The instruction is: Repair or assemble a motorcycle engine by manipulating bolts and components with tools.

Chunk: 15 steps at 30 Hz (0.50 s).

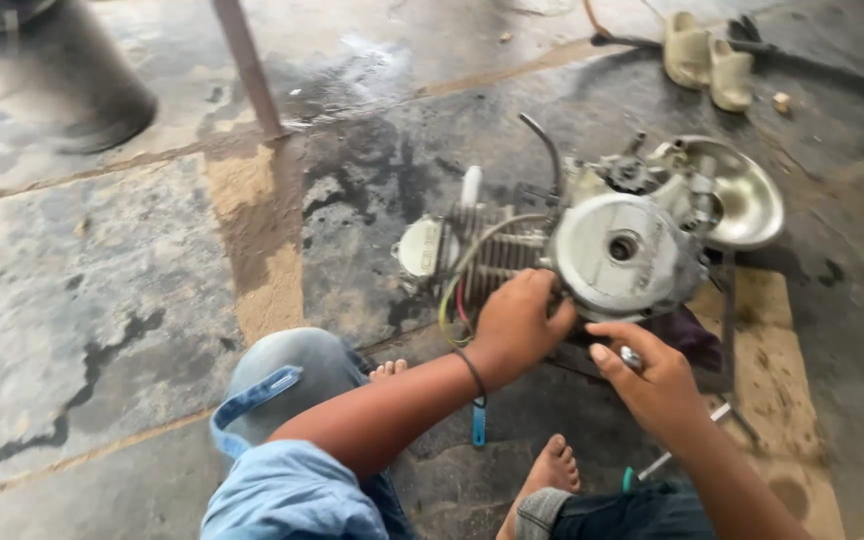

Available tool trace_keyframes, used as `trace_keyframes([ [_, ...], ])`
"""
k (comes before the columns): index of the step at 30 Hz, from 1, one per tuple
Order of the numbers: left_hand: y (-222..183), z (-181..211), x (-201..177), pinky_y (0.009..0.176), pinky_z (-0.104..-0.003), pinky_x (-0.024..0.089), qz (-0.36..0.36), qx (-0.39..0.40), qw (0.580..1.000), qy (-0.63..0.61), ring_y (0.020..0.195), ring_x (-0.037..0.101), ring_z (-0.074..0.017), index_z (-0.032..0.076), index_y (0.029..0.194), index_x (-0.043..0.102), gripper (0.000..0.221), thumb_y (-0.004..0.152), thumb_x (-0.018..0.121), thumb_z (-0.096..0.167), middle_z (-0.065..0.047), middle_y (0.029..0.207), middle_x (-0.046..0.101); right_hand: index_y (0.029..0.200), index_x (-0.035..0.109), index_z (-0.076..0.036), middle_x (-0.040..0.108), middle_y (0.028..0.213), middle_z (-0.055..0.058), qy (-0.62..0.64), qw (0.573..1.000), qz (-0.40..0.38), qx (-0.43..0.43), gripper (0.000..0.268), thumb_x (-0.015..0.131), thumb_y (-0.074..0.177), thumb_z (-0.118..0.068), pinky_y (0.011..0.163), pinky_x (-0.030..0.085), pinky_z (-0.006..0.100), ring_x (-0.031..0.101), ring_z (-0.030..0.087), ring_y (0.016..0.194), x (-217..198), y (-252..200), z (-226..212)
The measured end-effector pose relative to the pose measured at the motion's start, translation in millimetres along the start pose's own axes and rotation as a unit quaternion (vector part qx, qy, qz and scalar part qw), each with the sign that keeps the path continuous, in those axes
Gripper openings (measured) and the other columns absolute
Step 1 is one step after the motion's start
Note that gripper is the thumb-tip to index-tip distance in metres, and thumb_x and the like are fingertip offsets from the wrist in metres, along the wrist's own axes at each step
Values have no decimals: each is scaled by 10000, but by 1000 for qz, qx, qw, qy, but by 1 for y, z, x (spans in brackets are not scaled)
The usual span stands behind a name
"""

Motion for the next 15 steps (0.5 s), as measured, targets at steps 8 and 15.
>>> trace_keyframes([
  [8,-1,8,-8,672,-474,511,-23,118,990,71,795,651,-360,30,1024,605,285,879,723,246,-149,894,630,1174,748,-130,692,787,42,-25,1000,10,1,308,736,891,-249,646,514,279,598,100,683,-1,-6,-20],
  [15,5,-4,2,643,-475,512,-37,126,984,124,731,649,-348,50,958,613,196,908,709,214,-129,834,632,1153,726,-94,766,996,60,-3,997,3,-72,278,723,903,-214,764,559,302,704,130,838,0,-11,-38],
])
Point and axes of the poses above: each hand's wrist, its own y-axis towards the middle knuckle, its own x-axis out of the palm, z = x × y, the point moved 7 cm from there along y, towards the middle knuckle
